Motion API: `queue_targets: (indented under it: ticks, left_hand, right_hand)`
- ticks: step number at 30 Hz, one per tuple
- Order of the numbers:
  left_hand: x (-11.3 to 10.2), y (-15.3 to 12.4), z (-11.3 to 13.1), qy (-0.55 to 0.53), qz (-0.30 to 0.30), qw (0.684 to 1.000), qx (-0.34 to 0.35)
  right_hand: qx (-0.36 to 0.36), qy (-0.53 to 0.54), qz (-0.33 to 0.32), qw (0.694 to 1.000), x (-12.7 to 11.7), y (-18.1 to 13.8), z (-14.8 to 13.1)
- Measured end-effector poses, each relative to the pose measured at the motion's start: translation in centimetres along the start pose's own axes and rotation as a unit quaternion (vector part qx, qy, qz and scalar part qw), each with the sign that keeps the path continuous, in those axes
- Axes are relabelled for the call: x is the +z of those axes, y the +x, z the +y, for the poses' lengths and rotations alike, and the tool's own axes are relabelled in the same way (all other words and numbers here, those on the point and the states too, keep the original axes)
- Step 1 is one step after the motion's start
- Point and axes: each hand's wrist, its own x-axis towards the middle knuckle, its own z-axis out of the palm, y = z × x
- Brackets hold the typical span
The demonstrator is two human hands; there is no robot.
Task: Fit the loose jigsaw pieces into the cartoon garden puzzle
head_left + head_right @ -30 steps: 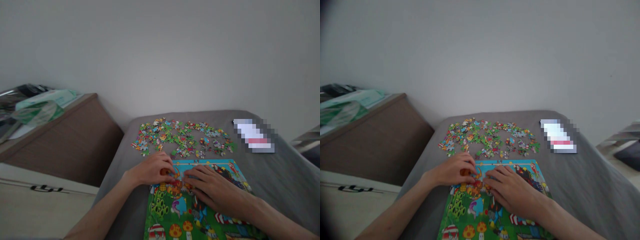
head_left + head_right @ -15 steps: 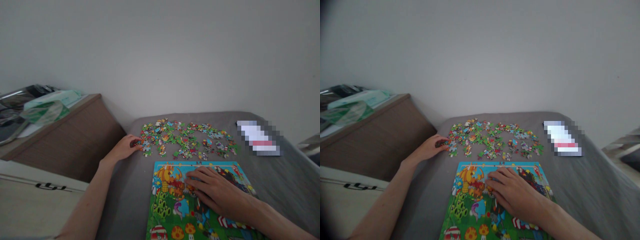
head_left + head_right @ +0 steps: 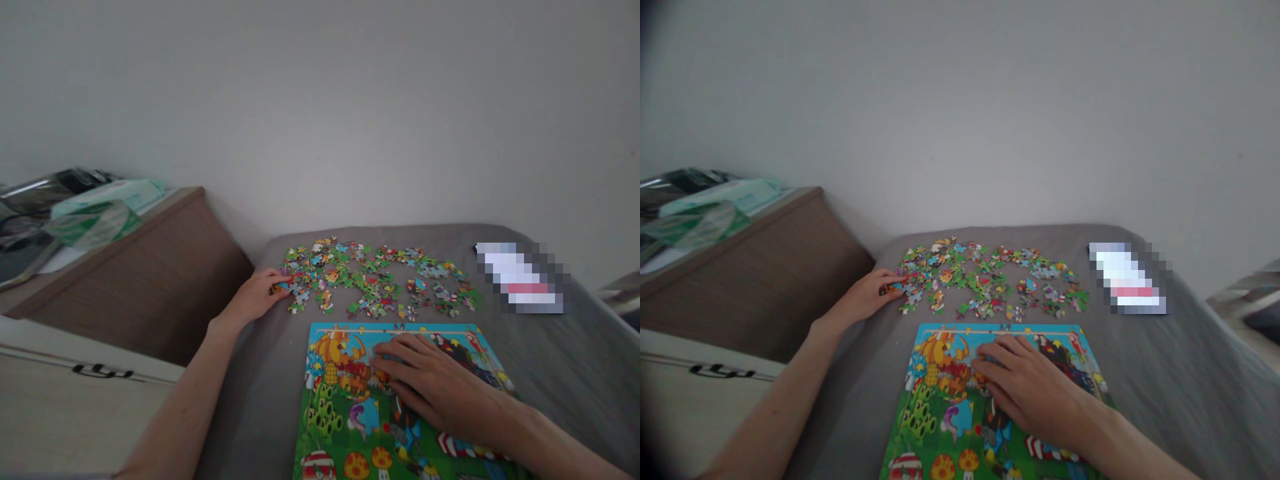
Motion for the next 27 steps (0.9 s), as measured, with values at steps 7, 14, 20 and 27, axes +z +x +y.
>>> queue_targets:
  ticks: [7,14,20,27]
  left_hand:
    - [-0.5,0.1,0.6,-0.100,0.063,0.990,-0.081]
    - [-1.5,-0.4,4.8,-0.254,0.064,0.963,-0.058]
    - [0.1,-1.7,10.5,-0.224,-0.272,0.931,0.093]
    - [0.6,-1.3,11.0,-0.196,-0.149,0.954,0.173]
  right_hand:
    - [0.004,0.003,0.009,1.000,-0.1,0.0,-0.1]
    - [0.007,0.013,-0.001,1.000,-0.3,0.2,-0.2]
    - [0.010,0.017,0.007,1.000,-0.3,0.2,-0.2]
    - [0.004,0.009,0.011,1.000,-0.3,0.2,-0.2]
